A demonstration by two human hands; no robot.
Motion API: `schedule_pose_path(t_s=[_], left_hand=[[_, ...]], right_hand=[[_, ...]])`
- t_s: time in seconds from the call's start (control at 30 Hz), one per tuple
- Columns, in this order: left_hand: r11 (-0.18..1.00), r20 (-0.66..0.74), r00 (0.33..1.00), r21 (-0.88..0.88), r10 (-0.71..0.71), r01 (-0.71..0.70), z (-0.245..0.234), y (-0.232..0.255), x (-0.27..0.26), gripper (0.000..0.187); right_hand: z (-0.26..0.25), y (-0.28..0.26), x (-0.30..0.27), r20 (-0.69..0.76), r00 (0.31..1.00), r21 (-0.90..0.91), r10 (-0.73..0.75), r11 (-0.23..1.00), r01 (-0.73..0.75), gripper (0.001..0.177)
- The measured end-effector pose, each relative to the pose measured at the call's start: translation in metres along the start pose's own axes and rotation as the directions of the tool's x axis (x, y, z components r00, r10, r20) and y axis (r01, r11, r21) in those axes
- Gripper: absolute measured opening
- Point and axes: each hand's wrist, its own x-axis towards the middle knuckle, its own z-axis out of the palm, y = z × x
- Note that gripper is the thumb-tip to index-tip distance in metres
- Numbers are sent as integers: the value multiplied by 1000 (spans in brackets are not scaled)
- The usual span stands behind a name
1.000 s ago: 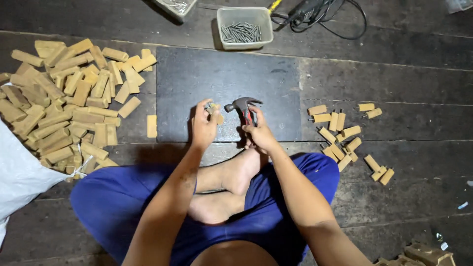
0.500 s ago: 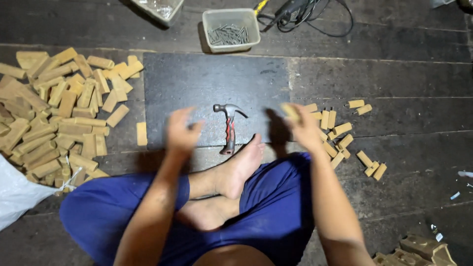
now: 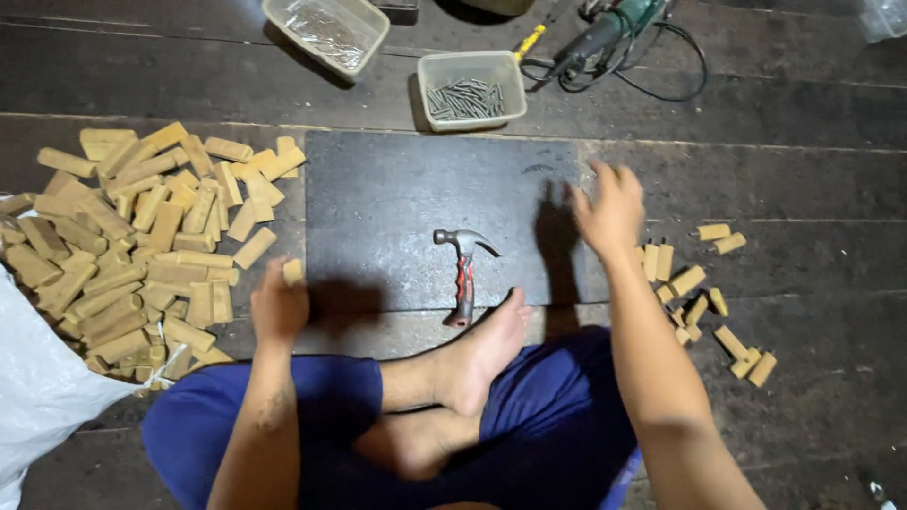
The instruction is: The person sits on the floor and repeatedly picks up small wooden blocks, places a nail on each, and hammers the nail into the wood. Finished pieces are placed in a pile to the right.
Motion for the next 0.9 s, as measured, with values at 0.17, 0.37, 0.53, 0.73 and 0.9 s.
schedule_pose_path(t_s=[0.17, 0.37, 0.53, 0.73, 0.9], left_hand=[[935, 91, 986, -316, -139, 161, -28, 90, 9, 66], [865, 38, 999, -499, -29, 44, -43, 127, 8, 40], [806, 183, 979, -563, -94, 183, -44, 133, -1, 59], [738, 274, 960, -635, -63, 229, -42, 149, 3, 42], [756, 289, 957, -621, -21, 205, -31, 160, -10, 52]], right_hand=[[78, -106, 128, 164, 905, -59, -393, 912, 407, 41], [206, -159, 218, 559, 755, 229, -342, 939, 256, 43], [187, -181, 205, 697, 708, -5, -113, 987, 162, 29], [233, -122, 226, 483, 779, 102, -399, 910, 403, 23], [207, -89, 205, 219, 862, 278, -458, 876, 394, 16]])
